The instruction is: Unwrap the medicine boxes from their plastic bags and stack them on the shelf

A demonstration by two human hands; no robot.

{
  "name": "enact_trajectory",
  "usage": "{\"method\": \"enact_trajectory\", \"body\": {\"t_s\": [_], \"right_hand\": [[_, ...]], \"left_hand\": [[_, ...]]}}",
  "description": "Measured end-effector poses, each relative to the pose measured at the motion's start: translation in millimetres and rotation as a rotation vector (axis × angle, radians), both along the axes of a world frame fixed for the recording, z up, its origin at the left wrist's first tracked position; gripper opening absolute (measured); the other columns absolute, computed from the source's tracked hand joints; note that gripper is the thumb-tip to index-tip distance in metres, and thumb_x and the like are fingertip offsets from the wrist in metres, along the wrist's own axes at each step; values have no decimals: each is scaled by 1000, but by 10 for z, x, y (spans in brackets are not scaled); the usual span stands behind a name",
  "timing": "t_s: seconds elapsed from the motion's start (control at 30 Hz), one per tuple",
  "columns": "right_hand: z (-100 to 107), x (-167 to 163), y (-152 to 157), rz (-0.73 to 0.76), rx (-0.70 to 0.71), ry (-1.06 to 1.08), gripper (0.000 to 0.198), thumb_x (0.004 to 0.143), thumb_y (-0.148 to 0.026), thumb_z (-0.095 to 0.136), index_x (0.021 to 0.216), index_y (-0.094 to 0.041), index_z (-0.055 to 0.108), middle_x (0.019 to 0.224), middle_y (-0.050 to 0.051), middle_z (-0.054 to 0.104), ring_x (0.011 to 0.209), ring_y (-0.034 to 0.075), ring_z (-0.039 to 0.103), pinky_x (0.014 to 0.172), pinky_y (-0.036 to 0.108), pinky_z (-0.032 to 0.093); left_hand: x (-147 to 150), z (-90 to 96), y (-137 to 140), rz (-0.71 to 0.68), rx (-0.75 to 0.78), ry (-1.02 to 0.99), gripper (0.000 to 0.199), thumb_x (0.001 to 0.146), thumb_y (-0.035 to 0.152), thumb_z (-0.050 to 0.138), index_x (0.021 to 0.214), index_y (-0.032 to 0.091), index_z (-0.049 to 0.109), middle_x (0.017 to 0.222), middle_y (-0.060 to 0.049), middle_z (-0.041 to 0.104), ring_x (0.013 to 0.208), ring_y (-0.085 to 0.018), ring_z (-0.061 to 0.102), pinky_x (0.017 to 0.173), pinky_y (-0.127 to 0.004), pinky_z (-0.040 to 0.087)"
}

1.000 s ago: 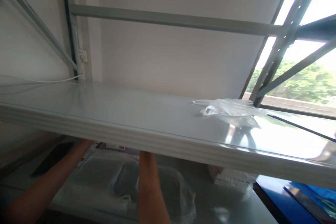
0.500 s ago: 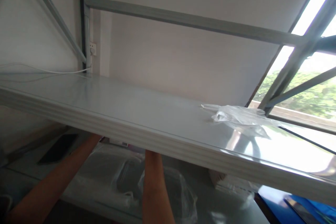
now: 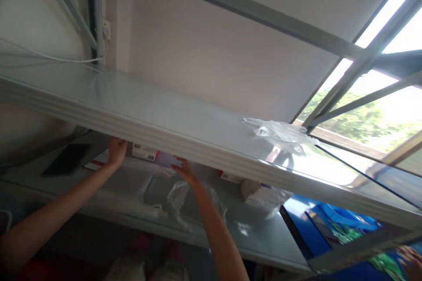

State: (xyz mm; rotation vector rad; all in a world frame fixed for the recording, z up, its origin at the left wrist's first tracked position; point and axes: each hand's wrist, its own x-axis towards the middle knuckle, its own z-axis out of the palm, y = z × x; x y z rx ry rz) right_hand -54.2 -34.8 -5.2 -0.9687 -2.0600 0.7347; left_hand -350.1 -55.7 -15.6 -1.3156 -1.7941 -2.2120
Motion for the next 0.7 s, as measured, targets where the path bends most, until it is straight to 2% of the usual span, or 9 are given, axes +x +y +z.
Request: {"method": "enact_trajectory", "body": {"t_s": [0.03, 0.1, 0.17, 0.23, 0.33, 0.4, 0.47, 0.6, 0.7], "right_hand": [[-92, 104, -123, 29, -11, -57, 26, 83, -22, 62, 110, -22, 60, 99, 3, 67, 88, 17, 63, 79, 34, 52], [-306, 283, -427, 25, 13, -198, 25, 83, -16, 57, 105, -24, 63, 92, 1, 69, 85, 18, 64, 83, 33, 48], [-529, 384, -747, -84, 85, -337, 23, 85, -15, 51, 101, -23, 65, 92, 2, 69, 88, 18, 63, 87, 34, 44], [-716, 399, -1007, -210, 142, -445, 22, 87, -18, 50, 102, -23, 64, 97, 5, 68, 96, 21, 61, 89, 36, 40], [-851, 350, -1192, -333, 206, -551, 25, 87, -23, 51, 110, -24, 61, 113, 9, 62, 106, 25, 54, 89, 39, 38], [-836, 336, -1196, -389, 241, -571, 31, 86, -23, 52, 116, -25, 58, 121, 10, 57, 111, 27, 50, 89, 41, 36], [-776, 350, -1154, -393, 245, -578, 31, 84, -20, 54, 113, -25, 60, 121, 11, 57, 110, 28, 48, 89, 43, 35], [-693, 390, -1032, -365, 164, -437, 16, 83, -19, 52, 88, -23, 66, 100, 10, 65, 100, 26, 54, 90, 44, 33], [-692, 393, -932, -347, -18, -13, 12, 81, -24, 50, 80, -22, 62, 85, 6, 65, 84, 22, 58, 85, 40, 39]], "left_hand": [[93, -38, -102, -39, 4, -10, 19, 75, 23, 52, 91, 18, 61, 98, -8, 66, 92, -23, 62, 82, -37, 49], [309, -123, -325, -263, -23, 28, 20, 76, 25, 51, 92, 18, 62, 106, -9, 64, 94, -21, 62, 78, -33, 51], [532, -209, -538, -468, -74, 76, 20, 78, 29, 51, 87, 19, 65, 111, -9, 63, 98, -22, 61, 72, -30, 52], [722, -287, -707, -592, -134, 76, 22, 79, 34, 53, 83, 18, 66, 107, -10, 64, 95, -22, 61, 68, -28, 52], [903, -365, -847, -670, -197, -2, 25, 78, 38, 54, 81, 17, 66, 96, -9, 67, 82, -20, 63, 62, -27, 51], [961, -382, -880, -694, -228, -29, 25, 76, 38, 54, 81, 16, 66, 91, -8, 68, 77, -19, 64, 61, -27, 51], [993, -376, -887, -713, -263, -29, 23, 76, 35, 53, 81, 17, 66, 87, -7, 68, 74, -18, 64, 64, -28, 51], [1050, -357, -879, -712, -330, -26, 22, 75, 33, 51, 77, 17, 66, 82, -6, 70, 66, -16, 63, 64, -28, 51], [1102, -361, -869, -751, -358, -27, 25, 75, 38, 53, 78, 17, 65, 82, -6, 71, 64, -15, 63, 61, -27, 51]]}}
